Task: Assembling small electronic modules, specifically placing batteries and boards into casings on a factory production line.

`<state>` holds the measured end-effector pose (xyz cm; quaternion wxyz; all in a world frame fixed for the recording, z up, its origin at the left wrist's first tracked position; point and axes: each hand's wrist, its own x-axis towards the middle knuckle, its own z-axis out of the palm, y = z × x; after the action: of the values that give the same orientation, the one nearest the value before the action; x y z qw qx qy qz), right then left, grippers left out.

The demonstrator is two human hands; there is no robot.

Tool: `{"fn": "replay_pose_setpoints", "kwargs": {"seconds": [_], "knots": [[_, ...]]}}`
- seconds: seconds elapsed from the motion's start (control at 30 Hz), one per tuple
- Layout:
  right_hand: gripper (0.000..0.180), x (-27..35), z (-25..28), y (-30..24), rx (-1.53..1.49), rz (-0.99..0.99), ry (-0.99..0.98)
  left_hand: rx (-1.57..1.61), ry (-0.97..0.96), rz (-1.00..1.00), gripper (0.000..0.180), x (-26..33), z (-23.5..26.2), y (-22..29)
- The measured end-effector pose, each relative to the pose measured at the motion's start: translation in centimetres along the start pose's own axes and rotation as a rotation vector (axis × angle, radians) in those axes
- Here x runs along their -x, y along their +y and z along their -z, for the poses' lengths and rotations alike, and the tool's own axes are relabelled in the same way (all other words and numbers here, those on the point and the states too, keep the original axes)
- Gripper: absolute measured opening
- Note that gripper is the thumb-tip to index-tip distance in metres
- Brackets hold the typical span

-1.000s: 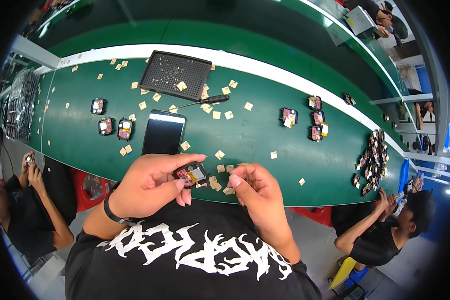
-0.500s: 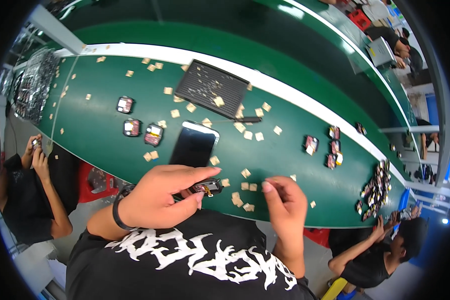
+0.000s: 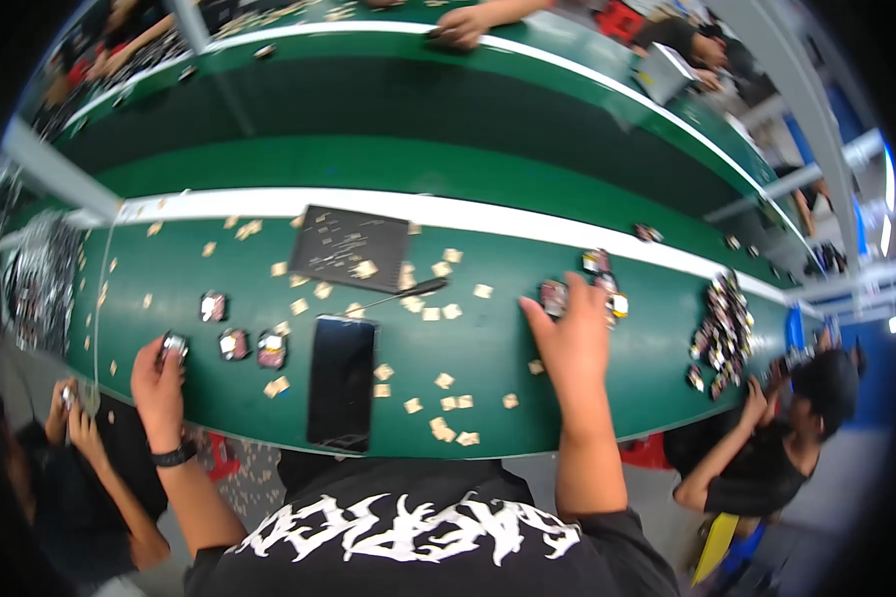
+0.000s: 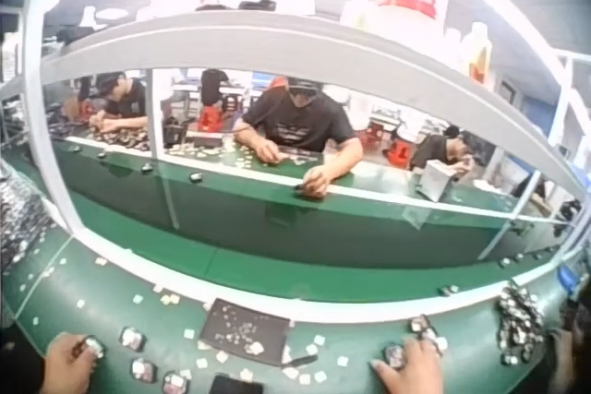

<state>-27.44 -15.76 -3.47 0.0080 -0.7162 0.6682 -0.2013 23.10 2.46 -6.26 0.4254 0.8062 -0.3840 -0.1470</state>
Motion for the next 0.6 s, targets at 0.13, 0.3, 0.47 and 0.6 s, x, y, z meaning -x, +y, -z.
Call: {"fn": "replay_pose_setpoints", "kwargs": {"seconds": [0.13,0.3,0.47,0.6], "knots": [[0.051,-0.8,0.3,0.4,-0.094,-0.129,-0.061,-0.284,-0.077,-0.066,0.024,-0.7,0.2,1.3],[0.049,0.3,0.9,1.8,-0.216,-0.141,-0.036,-0.640,0.069,-0.395,0.030,-0.2,-0.9,4.4],[0.052,2.7,5.6,-4.4,-0.606,-0.181,-0.271,0.257,-0.331,-0.133,0.037,5.7,-5.3,13.3],[0.051,5.1,6.1,-8.3,-0.800,0.189,-0.362,0.974,-1.213,0.238,0.064,8.9,-10.7,18.5]]}}
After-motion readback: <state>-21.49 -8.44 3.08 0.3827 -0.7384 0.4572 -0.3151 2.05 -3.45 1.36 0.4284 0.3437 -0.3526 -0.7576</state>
